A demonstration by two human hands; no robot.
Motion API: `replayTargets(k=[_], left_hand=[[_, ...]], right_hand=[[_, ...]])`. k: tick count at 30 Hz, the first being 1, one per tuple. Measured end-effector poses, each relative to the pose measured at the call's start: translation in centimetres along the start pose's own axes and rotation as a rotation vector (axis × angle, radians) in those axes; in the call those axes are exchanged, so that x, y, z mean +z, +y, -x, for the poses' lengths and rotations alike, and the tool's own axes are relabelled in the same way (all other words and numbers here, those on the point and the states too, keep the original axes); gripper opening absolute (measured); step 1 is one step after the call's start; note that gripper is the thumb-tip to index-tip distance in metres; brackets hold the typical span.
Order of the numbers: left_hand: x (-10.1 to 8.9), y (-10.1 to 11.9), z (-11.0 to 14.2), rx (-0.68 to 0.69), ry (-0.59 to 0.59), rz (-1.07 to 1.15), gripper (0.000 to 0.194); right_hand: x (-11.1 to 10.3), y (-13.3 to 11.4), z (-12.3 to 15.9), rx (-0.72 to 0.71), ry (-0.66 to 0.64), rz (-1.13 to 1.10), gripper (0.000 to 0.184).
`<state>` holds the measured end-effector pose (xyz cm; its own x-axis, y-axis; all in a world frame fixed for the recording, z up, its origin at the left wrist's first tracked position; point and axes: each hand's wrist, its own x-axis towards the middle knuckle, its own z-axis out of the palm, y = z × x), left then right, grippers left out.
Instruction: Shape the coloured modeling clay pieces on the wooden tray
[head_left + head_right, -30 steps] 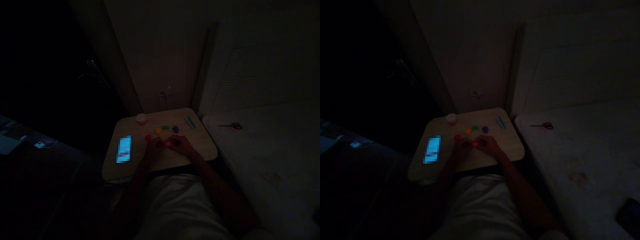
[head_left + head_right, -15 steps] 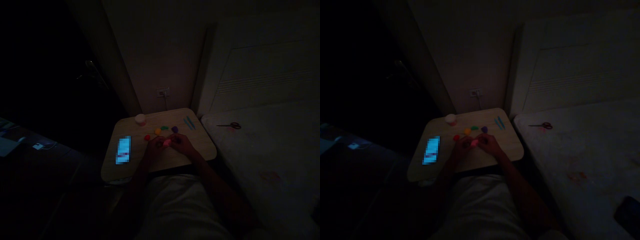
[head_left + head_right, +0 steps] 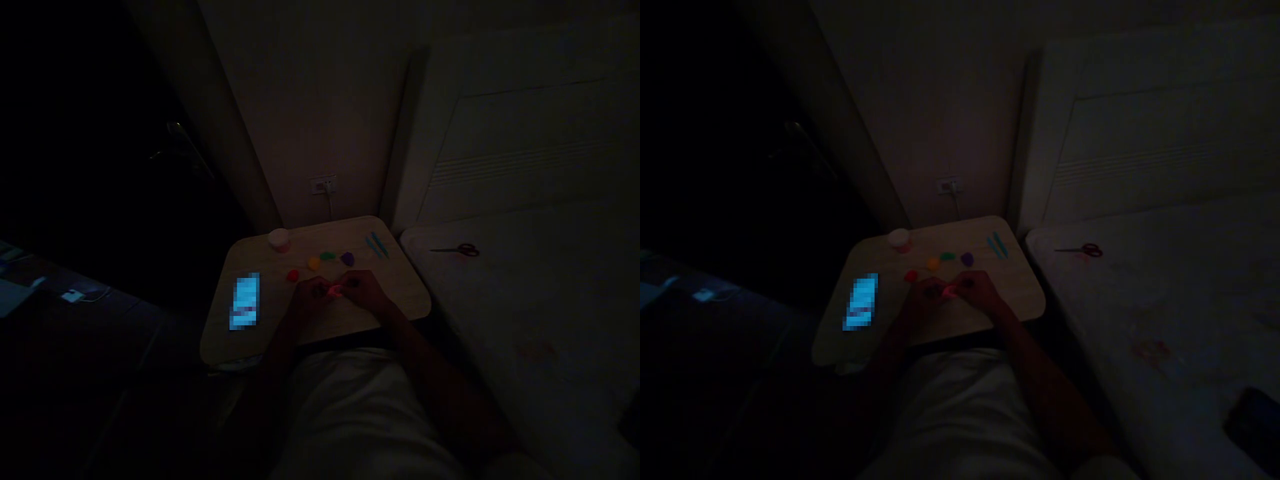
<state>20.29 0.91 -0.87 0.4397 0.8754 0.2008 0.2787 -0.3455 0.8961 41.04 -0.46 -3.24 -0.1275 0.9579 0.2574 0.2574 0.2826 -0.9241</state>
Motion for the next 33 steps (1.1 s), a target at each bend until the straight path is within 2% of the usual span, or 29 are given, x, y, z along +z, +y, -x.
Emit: replayTargets(k=[7, 16, 23, 28, 33], left_hand=[[0.0, -1.0, -0.1, 0.003, 0.028, -0.007, 0.027], [0.0, -1.7, -0.3, 0.049, 0.121, -0.002, 0.027], [-0.1, -1.4, -0.2, 0.018, 0.108, -0.039, 0.026], [-0.1, -1.4, -0.2, 0.082, 0.149, 0.014, 0.026], [-0.2, -1.3, -0.3, 0.093, 0.130, 0.007, 0.026]], right_hand=[[0.1, -0.5, -0.1, -0.016, 0.036, 0.013, 0.016], [0.3, -1.2, 0.0, -0.062, 0.045, -0.017, 0.027], [0.5, -0.4, 0.1, -0.063, 0.030, 0.017, 0.030], [0.5, -0.6, 0.1, -0.045, 0.003, -0.041, 0.032], [0.5, -0.7, 0.1, -0.048, 0.000, -0.014, 0.033]])
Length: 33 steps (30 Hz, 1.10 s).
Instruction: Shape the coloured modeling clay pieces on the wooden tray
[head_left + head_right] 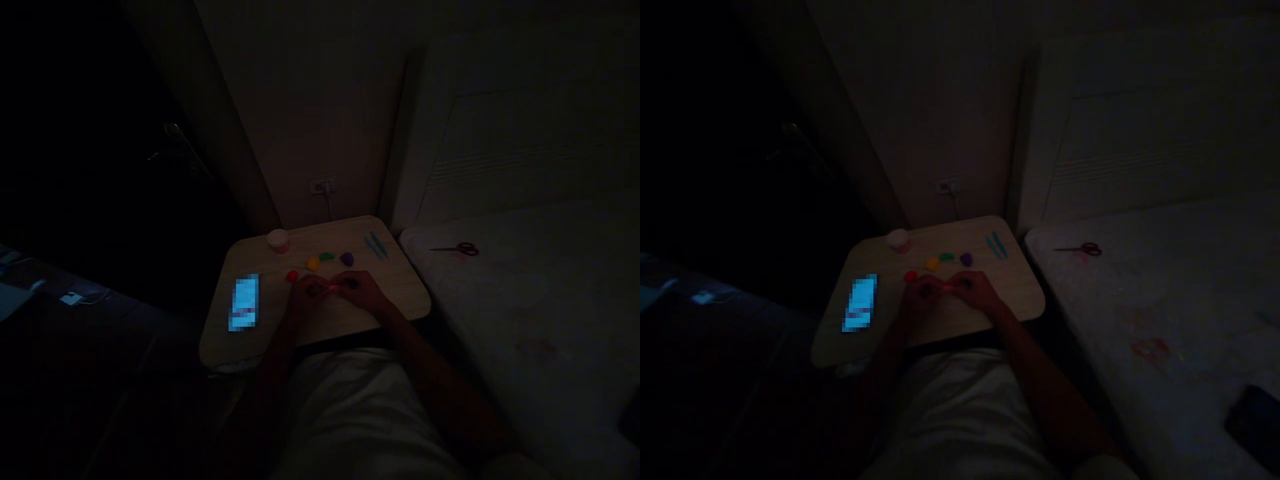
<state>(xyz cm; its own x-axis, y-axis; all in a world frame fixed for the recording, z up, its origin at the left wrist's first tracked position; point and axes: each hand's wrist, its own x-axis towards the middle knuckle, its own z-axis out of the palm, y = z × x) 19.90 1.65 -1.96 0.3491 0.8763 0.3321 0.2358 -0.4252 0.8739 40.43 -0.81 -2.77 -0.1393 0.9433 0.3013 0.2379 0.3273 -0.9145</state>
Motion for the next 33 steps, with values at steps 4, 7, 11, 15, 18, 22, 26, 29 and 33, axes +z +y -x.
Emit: replayTargets(k=[4, 7, 11, 15, 18, 22, 26, 29, 33], left_hand=[[0.08, 0.13, 0.03, -0.035, 0.006, -0.048, 0.029], [0.18, 0.00, 0.02, -0.050, -0.002, -0.082, 0.029], [0.25, -0.39, -0.06, -0.014, -0.022, -0.164, 0.022], [0.21, -0.67, -0.11, 0.016, -0.021, -0.219, 0.017], [0.10, -0.76, -0.12, 0.021, -0.025, -0.227, 0.015], [0.02, -0.80, -0.08, 0.030, -0.026, -0.241, 0.014], [0.18, -0.57, -0.02, 0.039, -0.037, -0.235, 0.018], [0.35, -0.16, -0.03, 0.034, -0.029, -0.214, 0.020], [0.30, 0.08, -0.14, 0.042, -0.046, -0.224, 0.021]], right_hand=[[0.01, 0.16, -0.02, 0.018, 0.007, 0.028, 0.032], [0.03, 0.37, -0.07, 0.003, -0.006, 0.059, 0.030], [0.01, 0.51, -0.15, 0.008, 0.014, 0.102, 0.031], [-0.05, 0.33, -0.19, 0.002, 0.003, 0.108, 0.028], [-0.08, 0.14, -0.20, 0.001, 0.001, 0.119, 0.023], [-0.09, 0.00, -0.18, -0.013, -0.009, 0.140, 0.020], [-0.04, -0.08, -0.16, -0.012, -0.001, 0.153, 0.020], [-0.01, -0.18, -0.16, -0.003, 0.008, 0.133, 0.023], [0.00, -0.45, -0.16, -0.005, 0.059, 0.102, 0.030]])
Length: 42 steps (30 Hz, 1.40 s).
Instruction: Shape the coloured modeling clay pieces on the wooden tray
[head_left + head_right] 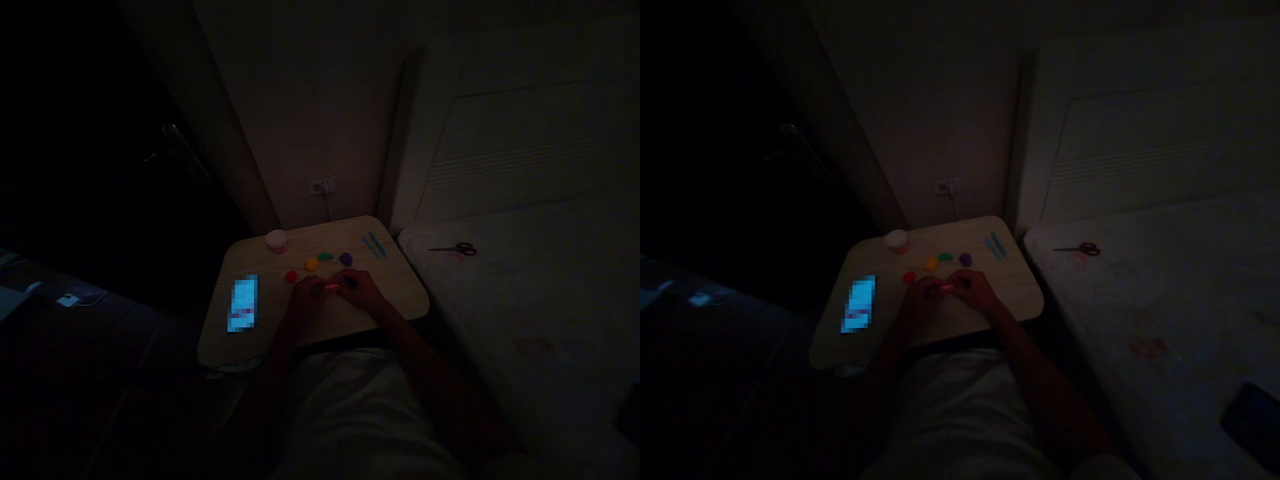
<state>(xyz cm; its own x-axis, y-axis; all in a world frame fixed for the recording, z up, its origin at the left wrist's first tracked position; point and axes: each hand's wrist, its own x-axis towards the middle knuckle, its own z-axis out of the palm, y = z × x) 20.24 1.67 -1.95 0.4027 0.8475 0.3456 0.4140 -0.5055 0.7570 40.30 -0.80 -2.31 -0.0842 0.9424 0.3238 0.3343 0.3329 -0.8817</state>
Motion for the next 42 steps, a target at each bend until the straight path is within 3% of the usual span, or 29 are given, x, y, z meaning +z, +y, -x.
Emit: replayTargets(k=[6, 20, 31, 37, 42], left_hand=[[-0.1, -0.3, -0.1, 0.053, 0.049, -0.036, 0.013], [0.0, 0.2, -0.6, 0.077, -0.082, -0.201, 0.005], [0.1, -0.2, -0.7, 0.100, -0.068, -0.223, 0.009], [0.1, 0.2, -0.4, 0.116, -0.027, -0.197, 0.007], [0.2, -0.3, -0.5, 0.126, -0.044, -0.181, 0.005]], right_hand=[[0.1, -0.3, 0.0, -0.003, -0.009, -0.035, 0.027], [0.5, -0.3, -1.1, 0.066, -0.071, 0.175, 0.015], [1.1, 0.0, -1.0, 0.069, -0.058, 0.145, 0.017], [0.6, 0.8, -1.0, 0.000, -0.096, -0.073, 0.016], [0.7, 1.3, -1.0, -0.044, -0.102, -0.056, 0.018]])
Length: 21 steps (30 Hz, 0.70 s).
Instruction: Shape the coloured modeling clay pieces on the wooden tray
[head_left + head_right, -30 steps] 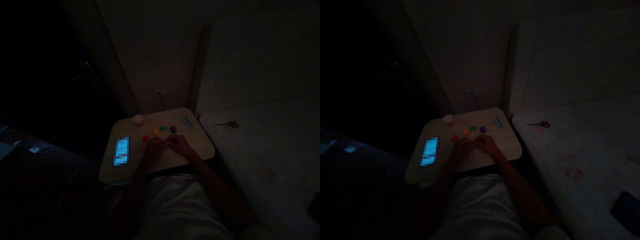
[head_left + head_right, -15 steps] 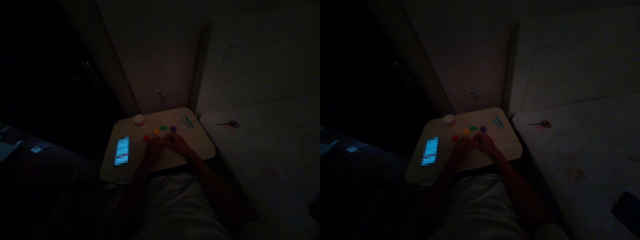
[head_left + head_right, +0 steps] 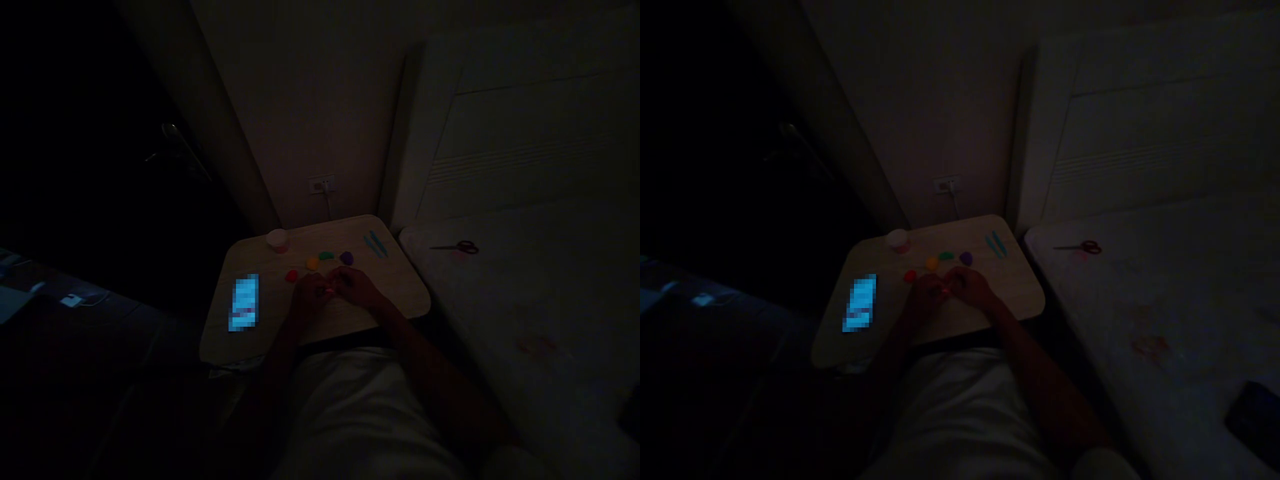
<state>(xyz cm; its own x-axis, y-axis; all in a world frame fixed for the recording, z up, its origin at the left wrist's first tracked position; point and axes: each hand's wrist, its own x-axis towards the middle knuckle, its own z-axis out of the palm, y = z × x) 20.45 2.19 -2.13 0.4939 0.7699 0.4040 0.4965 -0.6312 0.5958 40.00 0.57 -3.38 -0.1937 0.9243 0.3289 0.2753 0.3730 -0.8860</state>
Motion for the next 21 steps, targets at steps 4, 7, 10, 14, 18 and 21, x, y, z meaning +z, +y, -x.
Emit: replayTargets(k=[4, 7, 10, 14, 18, 21], left_hand=[[0.1, -0.5, -0.1, -0.012, -0.018, 0.020, 0.008], [0.1, -0.4, -0.2, -0.028, -0.024, 0.036, 0.010], [0.0, -0.1, -0.2, -0.031, -0.018, 0.029, 0.012], [-0.1, 0.2, -0.1, -0.039, 0.008, 0.045, 0.017], [-0.3, 0.6, -0.1, -0.078, 0.025, 0.057, 0.023], [-0.5, 0.9, -0.1, -0.100, 0.033, 0.067, 0.022]], right_hand=[[0.2, -0.1, 0.0, 0.017, 0.005, -0.007, 0.018], [0.1, -0.4, 0.0, 0.026, 0.008, 0.018, 0.018], [-0.1, -0.5, 0.0, 0.023, 0.010, 0.012, 0.017], [-0.2, -0.1, 0.2, 0.021, 0.014, -0.072, 0.018], [-0.1, 0.0, 0.4, 0.027, 0.020, -0.038, 0.018], [-0.1, -0.3, 0.4, 0.015, 0.031, 0.022, 0.016]])
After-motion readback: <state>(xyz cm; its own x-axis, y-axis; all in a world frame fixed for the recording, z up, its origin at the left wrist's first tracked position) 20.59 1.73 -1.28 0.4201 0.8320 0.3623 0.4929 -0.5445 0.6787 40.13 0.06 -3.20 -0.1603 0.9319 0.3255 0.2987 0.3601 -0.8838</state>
